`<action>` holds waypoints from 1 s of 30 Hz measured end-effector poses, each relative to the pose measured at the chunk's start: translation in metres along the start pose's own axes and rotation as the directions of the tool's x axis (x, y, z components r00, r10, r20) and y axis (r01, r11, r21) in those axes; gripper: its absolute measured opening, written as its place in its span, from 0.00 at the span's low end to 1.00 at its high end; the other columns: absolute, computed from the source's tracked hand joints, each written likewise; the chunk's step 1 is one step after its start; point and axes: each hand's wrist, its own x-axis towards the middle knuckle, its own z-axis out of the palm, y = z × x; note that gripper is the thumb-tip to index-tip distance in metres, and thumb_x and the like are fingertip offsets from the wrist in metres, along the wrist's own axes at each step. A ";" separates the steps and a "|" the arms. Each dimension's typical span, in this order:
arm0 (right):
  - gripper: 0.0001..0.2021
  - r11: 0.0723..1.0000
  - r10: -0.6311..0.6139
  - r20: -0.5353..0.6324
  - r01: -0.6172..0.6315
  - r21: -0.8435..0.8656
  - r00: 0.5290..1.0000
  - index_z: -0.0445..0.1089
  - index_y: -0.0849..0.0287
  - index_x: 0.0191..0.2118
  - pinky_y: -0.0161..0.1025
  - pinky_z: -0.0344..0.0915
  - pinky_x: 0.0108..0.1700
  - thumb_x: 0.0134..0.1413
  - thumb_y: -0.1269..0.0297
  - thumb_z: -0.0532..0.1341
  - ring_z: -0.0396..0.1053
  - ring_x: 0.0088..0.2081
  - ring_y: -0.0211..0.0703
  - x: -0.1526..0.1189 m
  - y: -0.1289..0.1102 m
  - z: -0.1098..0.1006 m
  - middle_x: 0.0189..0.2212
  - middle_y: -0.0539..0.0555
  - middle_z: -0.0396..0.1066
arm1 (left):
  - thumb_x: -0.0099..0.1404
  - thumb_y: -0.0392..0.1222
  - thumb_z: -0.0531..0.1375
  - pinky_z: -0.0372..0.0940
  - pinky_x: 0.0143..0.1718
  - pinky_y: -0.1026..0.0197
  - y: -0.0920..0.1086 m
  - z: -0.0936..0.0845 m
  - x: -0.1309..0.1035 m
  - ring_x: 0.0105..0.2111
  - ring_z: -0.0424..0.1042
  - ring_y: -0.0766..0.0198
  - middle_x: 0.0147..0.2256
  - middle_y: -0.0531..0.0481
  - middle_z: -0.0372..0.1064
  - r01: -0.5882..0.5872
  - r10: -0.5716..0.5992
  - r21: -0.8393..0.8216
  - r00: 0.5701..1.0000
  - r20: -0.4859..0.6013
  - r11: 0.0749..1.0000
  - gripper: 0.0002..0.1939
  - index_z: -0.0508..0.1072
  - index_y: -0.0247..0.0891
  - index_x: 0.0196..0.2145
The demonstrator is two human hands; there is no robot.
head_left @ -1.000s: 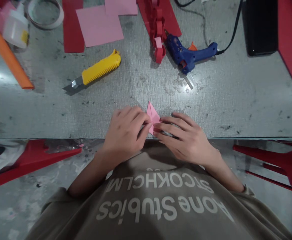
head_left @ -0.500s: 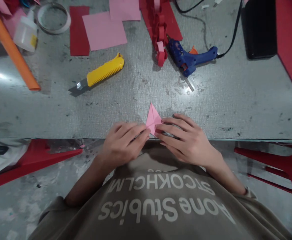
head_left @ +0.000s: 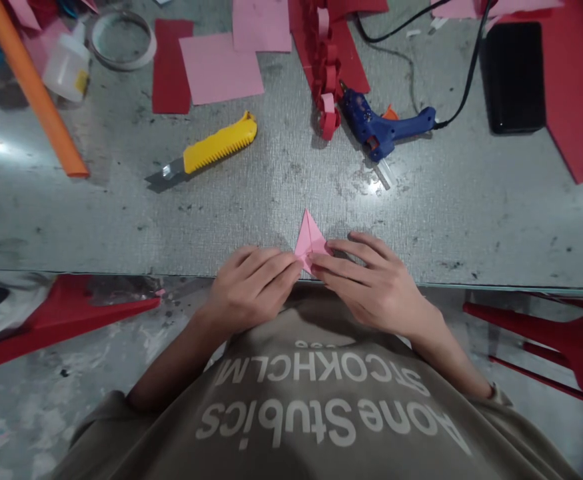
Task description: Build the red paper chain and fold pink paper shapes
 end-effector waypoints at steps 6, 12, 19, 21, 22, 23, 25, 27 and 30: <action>0.20 1.000 -0.015 0.006 0.016 -0.011 1.000 0.76 0.60 0.61 0.61 0.65 0.72 0.67 0.78 0.63 0.71 0.67 0.56 -0.001 0.000 0.000 0.68 0.53 0.73 | 0.67 0.29 0.70 0.69 0.43 0.51 -0.001 0.001 -0.001 0.42 0.79 0.54 0.42 0.43 0.83 -0.007 0.007 -0.008 1.000 -0.011 1.000 0.10 0.80 0.29 0.47; 0.21 0.999 -0.030 0.038 0.031 -0.027 0.999 0.75 0.61 0.63 0.61 0.65 0.72 0.68 0.77 0.63 0.72 0.67 0.54 0.001 0.001 -0.002 0.67 0.54 0.73 | 0.67 0.30 0.70 0.70 0.43 0.51 -0.001 0.003 -0.003 0.42 0.80 0.53 0.43 0.42 0.83 -0.008 0.007 -0.013 1.000 -0.018 1.000 0.11 0.80 0.29 0.48; 0.16 1.000 0.011 -0.014 -0.011 0.001 1.000 0.76 0.59 0.61 0.59 0.67 0.71 0.71 0.71 0.66 0.74 0.65 0.52 0.003 -0.001 0.001 0.65 0.52 0.76 | 0.69 0.31 0.68 0.70 0.44 0.52 -0.001 0.001 -0.003 0.43 0.81 0.55 0.43 0.45 0.84 0.001 -0.001 -0.001 1.000 -0.009 1.000 0.09 0.81 0.33 0.48; 0.16 1.000 0.014 -0.013 -0.014 0.006 1.000 0.77 0.59 0.60 0.59 0.67 0.71 0.71 0.71 0.65 0.74 0.65 0.52 0.003 -0.001 0.001 0.65 0.52 0.76 | 0.70 0.32 0.68 0.69 0.43 0.53 -0.002 0.000 -0.003 0.43 0.81 0.56 0.44 0.45 0.84 -0.009 0.010 0.017 1.000 -0.009 1.000 0.09 0.81 0.34 0.47; 0.15 1.000 0.018 -0.013 -0.017 0.008 1.000 0.77 0.59 0.60 0.59 0.67 0.71 0.71 0.71 0.65 0.75 0.64 0.52 0.003 -0.001 0.001 0.64 0.52 0.76 | 0.70 0.32 0.68 0.69 0.42 0.53 -0.002 0.000 -0.003 0.43 0.81 0.57 0.44 0.46 0.84 -0.013 0.013 0.031 1.000 -0.011 0.999 0.09 0.81 0.35 0.47; 0.16 1.000 0.019 -0.016 -0.019 0.009 1.000 0.77 0.58 0.61 0.59 0.67 0.71 0.71 0.71 0.65 0.75 0.64 0.52 0.003 -0.001 0.001 0.64 0.52 0.77 | 0.69 0.32 0.69 0.68 0.41 0.53 -0.002 0.000 -0.003 0.42 0.81 0.57 0.44 0.48 0.85 -0.013 0.014 0.045 1.000 -0.015 0.999 0.08 0.82 0.36 0.46; 0.16 1.000 0.023 -0.023 -0.023 0.009 0.999 0.77 0.58 0.61 0.58 0.67 0.71 0.71 0.71 0.66 0.75 0.64 0.52 0.003 -0.002 0.001 0.64 0.51 0.77 | 0.70 0.34 0.69 0.67 0.40 0.53 -0.002 -0.001 -0.004 0.42 0.81 0.57 0.44 0.49 0.85 -0.005 0.007 0.065 1.000 -0.021 0.998 0.08 0.82 0.37 0.46; 0.16 1.000 0.026 -0.030 -0.026 0.006 0.999 0.77 0.58 0.60 0.58 0.67 0.71 0.71 0.71 0.66 0.75 0.64 0.51 0.003 -0.002 0.002 0.63 0.50 0.77 | 0.71 0.40 0.70 0.67 0.40 0.51 0.000 -0.002 -0.004 0.42 0.81 0.56 0.44 0.49 0.85 -0.003 0.004 0.070 1.000 -0.018 0.998 0.09 0.82 0.36 0.47; 0.16 0.999 0.031 -0.030 -0.031 0.006 0.999 0.77 0.56 0.60 0.57 0.66 0.72 0.70 0.71 0.66 0.74 0.65 0.51 0.002 -0.001 0.003 0.64 0.50 0.77 | 0.73 0.46 0.69 0.67 0.42 0.50 0.004 -0.004 -0.004 0.43 0.81 0.55 0.45 0.47 0.85 0.001 0.000 0.084 1.000 -0.008 0.996 0.12 0.82 0.36 0.49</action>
